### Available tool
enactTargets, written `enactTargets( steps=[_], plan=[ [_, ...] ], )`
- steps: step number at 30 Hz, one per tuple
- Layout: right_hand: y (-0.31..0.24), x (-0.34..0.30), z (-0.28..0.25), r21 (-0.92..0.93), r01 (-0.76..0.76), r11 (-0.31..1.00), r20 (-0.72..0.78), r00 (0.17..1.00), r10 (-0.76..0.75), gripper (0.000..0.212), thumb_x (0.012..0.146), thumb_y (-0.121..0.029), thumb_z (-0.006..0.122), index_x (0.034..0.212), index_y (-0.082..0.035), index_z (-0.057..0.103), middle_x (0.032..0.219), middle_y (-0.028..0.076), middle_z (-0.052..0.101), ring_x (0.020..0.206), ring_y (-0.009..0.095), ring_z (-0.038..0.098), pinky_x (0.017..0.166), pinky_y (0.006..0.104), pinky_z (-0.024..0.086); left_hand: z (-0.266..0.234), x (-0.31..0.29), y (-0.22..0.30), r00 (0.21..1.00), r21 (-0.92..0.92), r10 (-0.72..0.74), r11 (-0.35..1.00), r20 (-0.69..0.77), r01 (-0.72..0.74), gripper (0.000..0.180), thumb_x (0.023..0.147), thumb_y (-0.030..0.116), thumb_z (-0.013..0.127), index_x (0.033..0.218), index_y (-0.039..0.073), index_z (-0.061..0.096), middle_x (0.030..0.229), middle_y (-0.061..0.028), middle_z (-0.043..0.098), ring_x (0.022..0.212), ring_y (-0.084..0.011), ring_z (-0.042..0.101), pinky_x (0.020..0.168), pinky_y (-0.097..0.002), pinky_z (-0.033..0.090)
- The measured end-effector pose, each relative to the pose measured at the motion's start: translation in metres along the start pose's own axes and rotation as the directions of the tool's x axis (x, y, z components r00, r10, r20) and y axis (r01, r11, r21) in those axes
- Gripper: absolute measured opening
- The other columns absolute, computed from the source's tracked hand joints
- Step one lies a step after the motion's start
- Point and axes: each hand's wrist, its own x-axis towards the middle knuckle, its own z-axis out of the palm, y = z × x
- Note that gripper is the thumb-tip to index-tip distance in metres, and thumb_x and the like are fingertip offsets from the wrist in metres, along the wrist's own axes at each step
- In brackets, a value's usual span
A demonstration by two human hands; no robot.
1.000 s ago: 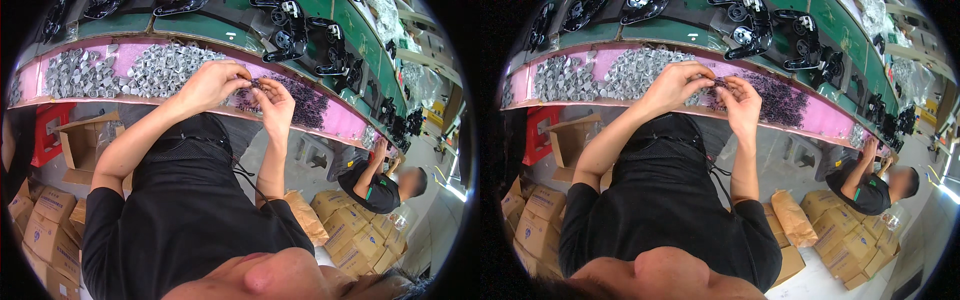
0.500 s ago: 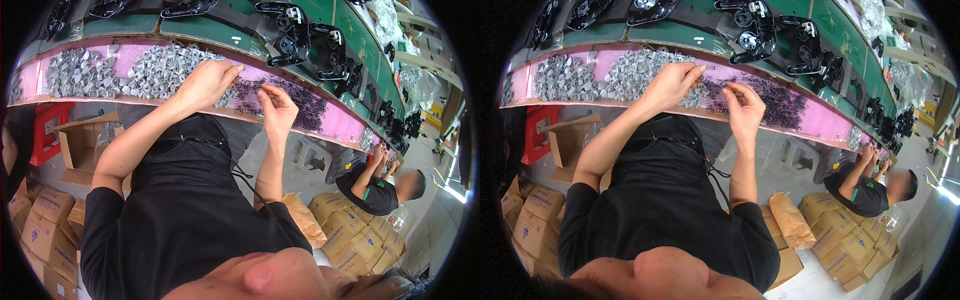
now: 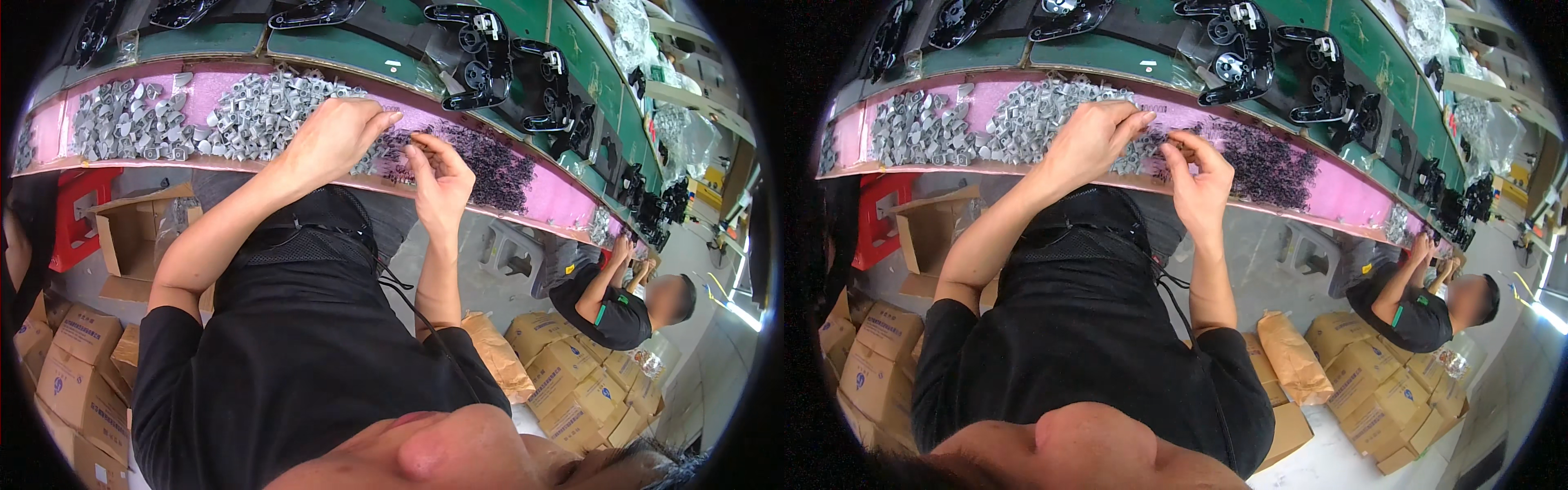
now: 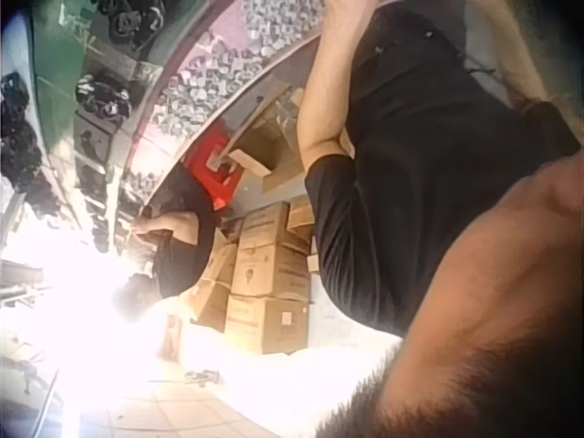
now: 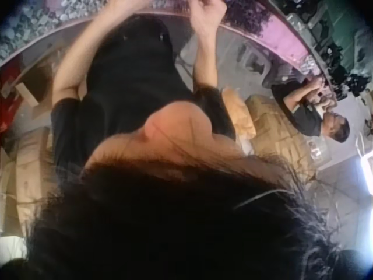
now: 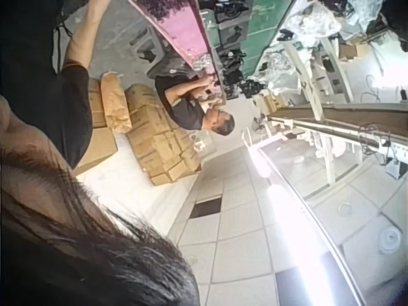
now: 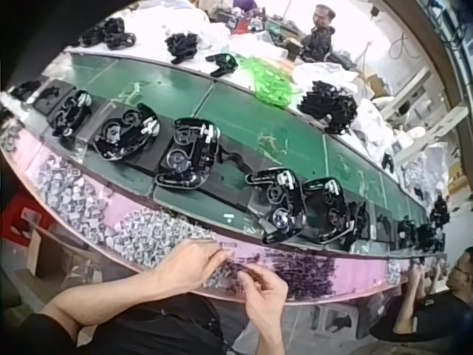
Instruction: Assembling game controllers by placing buttons and internal components into plastic housings on an assembly line.
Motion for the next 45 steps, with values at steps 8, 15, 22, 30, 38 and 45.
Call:
enactTargets(
  steps=[8,15,22,30,38,45],
  plan=[
    [0.007,0.006,-0.005,0.316,-0.126,0.94,0.043,0.992,0.119,0.016,0.099,-0.002,0.07,0.112,0.006,0.072,0.091,0.012,0.075,0.075,0.013,0.068,0.07,0.0248,0.054,0.002,-0.006,-0.002,0.977,-0.239,0.179,0.95,-0.119,-0.203,0.02,0.098,0.016,0.072,0.104,-0.003,0.071,0.088,-0.0115,0.071,0.068,-0.0177,0.068,0.061,-0.0322,0.053],
    [0.013,0.013,-0.016,0.317,0.004,0.949,-0.136,0.99,0.041,0.017,0.098,0.002,0.069,0.115,0.006,0.069,0.098,0.013,0.075,0.081,0.016,0.07,0.08,0.0279,0.057,-0.013,-0.003,0.002,0.967,-0.243,-0.242,0.936,0.085,0.256,0.022,0.101,0.018,0.067,0.102,-0.004,0.071,0.081,-0.0106,0.069,0.063,-0.0154,0.059,0.06,-0.0314,0.05],
    [0.019,0.015,-0.011,0.289,-0.096,0.953,-0.137,0.981,0.14,0.023,0.093,0.01,0.07,0.115,0.005,0.068,0.097,0.011,0.075,0.083,0.012,0.07,0.079,0.0247,0.057,0.009,0.002,-0.014,0.968,0.117,0.204,0.975,-0.146,-0.188,0.021,0.095,0.019,0.072,0.104,0.0,0.074,0.097,-0.0143,0.073,0.083,-0.033,0.072,0.071,-0.0412,0.057],
    [0.019,0.013,-0.007,0.276,-0.089,0.957,-0.089,0.989,0.117,0.029,0.097,0.01,0.063,0.126,0.008,0.066,0.105,0.012,0.072,0.085,0.015,0.069,0.08,0.0275,0.058,0.026,0.016,-0.008,0.974,0.37,0.226,0.905,-0.001,-0.21,0.018,0.09,0.02,0.069,0.096,0.002,0.069,0.095,-0.0142,0.073,0.088,-0.0329,0.075,0.069,-0.045,0.062],
    [0.006,0.011,-0.012,0.418,-0.108,0.902,0.085,0.993,0.08,0.02,0.096,0.009,0.066,0.116,0.006,0.065,0.108,0.017,0.075,0.093,0.021,0.073,0.085,0.0332,0.06,-0.056,-0.049,-0.02,0.99,0.071,0.11,0.992,-0.093,-0.104,0.017,0.096,0.017,0.072,0.104,0.002,0.074,0.1,-0.0123,0.074,0.089,-0.03,0.073,0.078,-0.0369,0.058],
    [-0.004,0.021,0.018,0.465,-0.153,0.872,0.227,0.973,0.049,0.026,0.096,0.01,0.064,0.121,0.004,0.058,0.108,0.02,0.074,0.094,0.026,0.075,0.085,0.0354,0.062,-0.152,-0.077,-0.061,0.89,0.332,-0.161,0.888,-0.428,0.32,0.021,0.093,0.014,0.074,0.111,0.004,0.075,0.098,-0.0111,0.075,0.078,-0.0247,0.068,0.071,-0.035,0.054]
  ],
)
